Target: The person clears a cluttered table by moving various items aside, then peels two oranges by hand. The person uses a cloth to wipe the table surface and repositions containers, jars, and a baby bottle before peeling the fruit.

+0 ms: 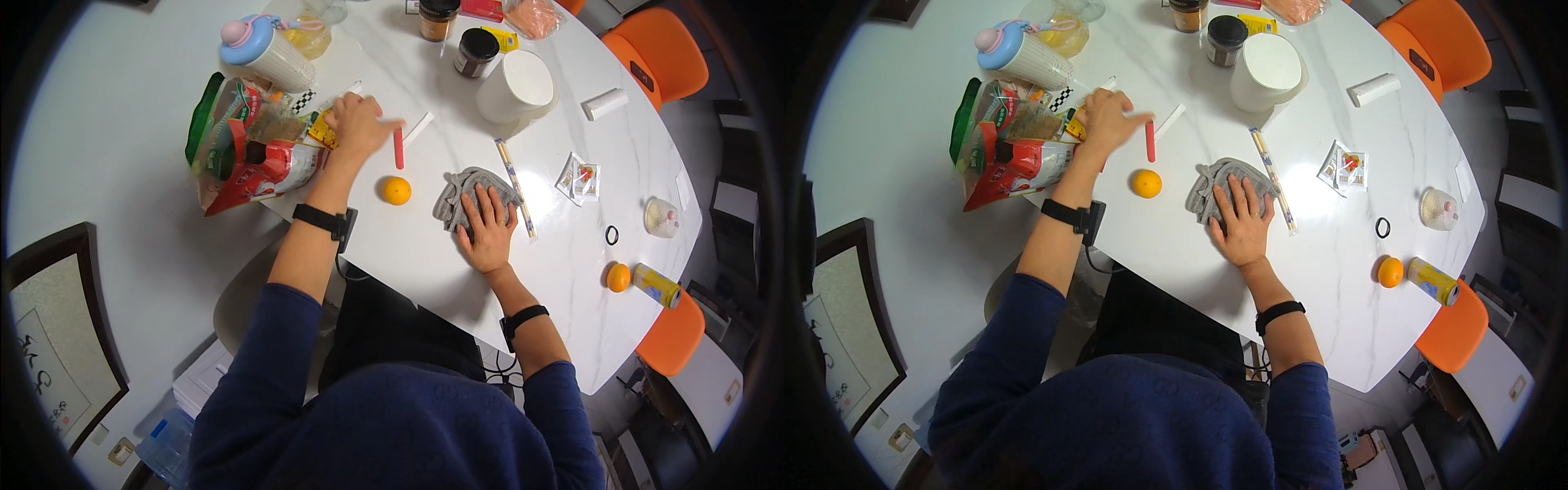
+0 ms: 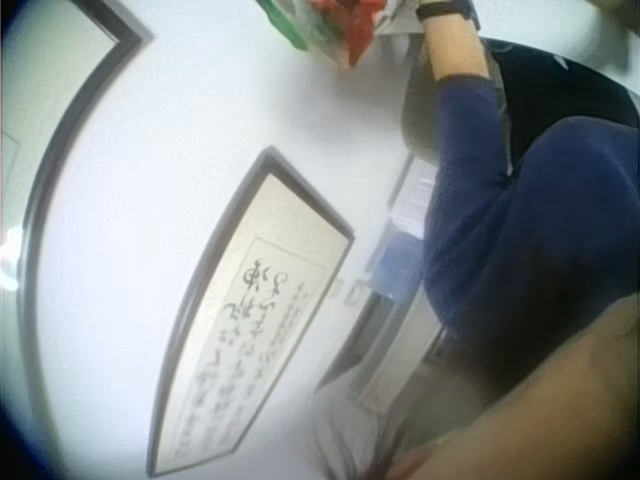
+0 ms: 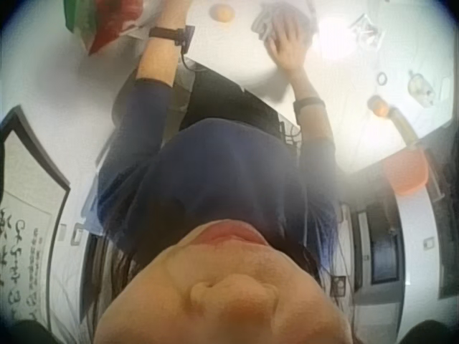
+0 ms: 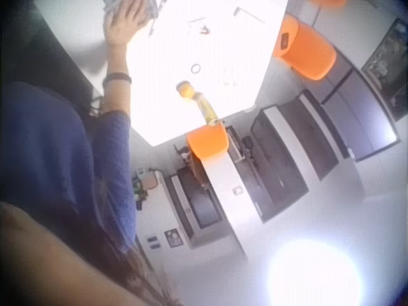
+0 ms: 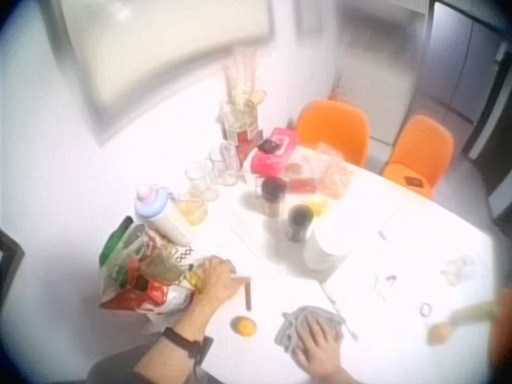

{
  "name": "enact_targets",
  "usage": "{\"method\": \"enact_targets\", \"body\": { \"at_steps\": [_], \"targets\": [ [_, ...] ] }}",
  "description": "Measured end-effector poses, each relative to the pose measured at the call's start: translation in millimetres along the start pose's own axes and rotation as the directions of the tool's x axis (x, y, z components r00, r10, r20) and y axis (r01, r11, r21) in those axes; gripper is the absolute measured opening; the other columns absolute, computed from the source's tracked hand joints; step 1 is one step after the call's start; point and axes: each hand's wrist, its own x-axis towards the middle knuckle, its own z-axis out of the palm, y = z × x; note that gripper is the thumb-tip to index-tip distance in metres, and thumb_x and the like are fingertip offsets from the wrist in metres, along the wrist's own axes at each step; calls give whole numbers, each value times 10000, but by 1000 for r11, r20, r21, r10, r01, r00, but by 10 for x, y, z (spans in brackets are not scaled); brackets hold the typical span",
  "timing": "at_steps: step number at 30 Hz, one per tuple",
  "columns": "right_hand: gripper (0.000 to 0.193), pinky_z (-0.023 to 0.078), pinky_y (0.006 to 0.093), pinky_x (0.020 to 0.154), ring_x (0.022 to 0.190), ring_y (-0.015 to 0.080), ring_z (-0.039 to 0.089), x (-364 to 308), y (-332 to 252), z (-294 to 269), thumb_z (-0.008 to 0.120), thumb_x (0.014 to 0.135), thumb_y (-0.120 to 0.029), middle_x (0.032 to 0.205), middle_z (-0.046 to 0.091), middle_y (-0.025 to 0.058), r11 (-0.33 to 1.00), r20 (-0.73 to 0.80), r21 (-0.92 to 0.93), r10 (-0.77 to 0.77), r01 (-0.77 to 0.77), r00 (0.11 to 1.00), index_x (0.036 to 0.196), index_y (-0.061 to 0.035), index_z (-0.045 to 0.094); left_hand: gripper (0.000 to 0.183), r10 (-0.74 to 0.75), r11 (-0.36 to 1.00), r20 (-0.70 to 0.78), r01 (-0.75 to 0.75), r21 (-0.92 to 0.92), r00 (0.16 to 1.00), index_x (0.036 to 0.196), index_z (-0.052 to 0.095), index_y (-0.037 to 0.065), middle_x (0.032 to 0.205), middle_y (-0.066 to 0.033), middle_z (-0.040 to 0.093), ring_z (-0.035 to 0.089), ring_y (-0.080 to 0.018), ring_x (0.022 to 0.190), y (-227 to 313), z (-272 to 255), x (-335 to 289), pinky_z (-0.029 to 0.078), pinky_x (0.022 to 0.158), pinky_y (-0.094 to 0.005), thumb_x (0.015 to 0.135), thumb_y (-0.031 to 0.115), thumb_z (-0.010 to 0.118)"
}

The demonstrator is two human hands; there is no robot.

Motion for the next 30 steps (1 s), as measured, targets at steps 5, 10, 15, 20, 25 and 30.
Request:
{"method": "enact_targets", "body": {
  "at_steps": [5,10,15,20,25,30],
  "targets": [
    [582,154,570,1109,1407,268,319,-4,8,13,613,821,-343,1516,396,66,1000,-7,-6,-3,3,1000,1383,-223,522,244,49,998,63,-46,-46,997,908,686,121,1184,-89,526,400,-306,1174,161,112,-188,271,936,-496,750,264,804],
    [586,151,564,1113,1407,267,321,-2,6,5,615,820,-344,1512,401,67,1000,-9,4,-7,7,1000,1385,-219,520,168,16,994,11,-15,-111,1000,848,696,129,1170,-90,527,396,-300,1186,-55,166,-1,250,952,-483,764,239,791],
    [578,161,555,1110,1400,265,332,-1,5,-2,637,817,-316,1506,410,64,1000,-19,16,0,0,1000,1376,-216,528,196,-52,998,-96,48,-47,994,890,690,95,1181,-108,526,413,-305,1198,-217,139,214,270,943,-489,776,229,776],
    [532,275,507,1047,1305,272,417,-23,-12,26,657,804,-126,1444,479,57,999,-32,39,21,-20,999,1324,-193,569,411,-61,998,-244,60,-11,968,1115,602,44,1190,-142,516,436,-330,1178,-234,34,283,295,945,-498,777,201,773],
    [458,370,440,976,1154,319,505,398,-125,23,621,763,55,1271,606,72,961,-199,273,111,-54,974,1192,-106,628,477,30,978,-320,-94,-187,947,1171,553,55,1182,-154,513,460,-333,1158,-227,-102,-113,344,934,-507,781,212,779],
    [485,249,583,1090,1402,325,336,1534,-398,231,534,958,-191,1496,428,59,993,-69,109,57,-49,996,1430,-274,458,534,150,844,30,-113,-524,988,1203,549,69,1194,-178,537,533,-374,1089,-276,-145,-842,450,894,-454,771,260,798]
  ]
}}
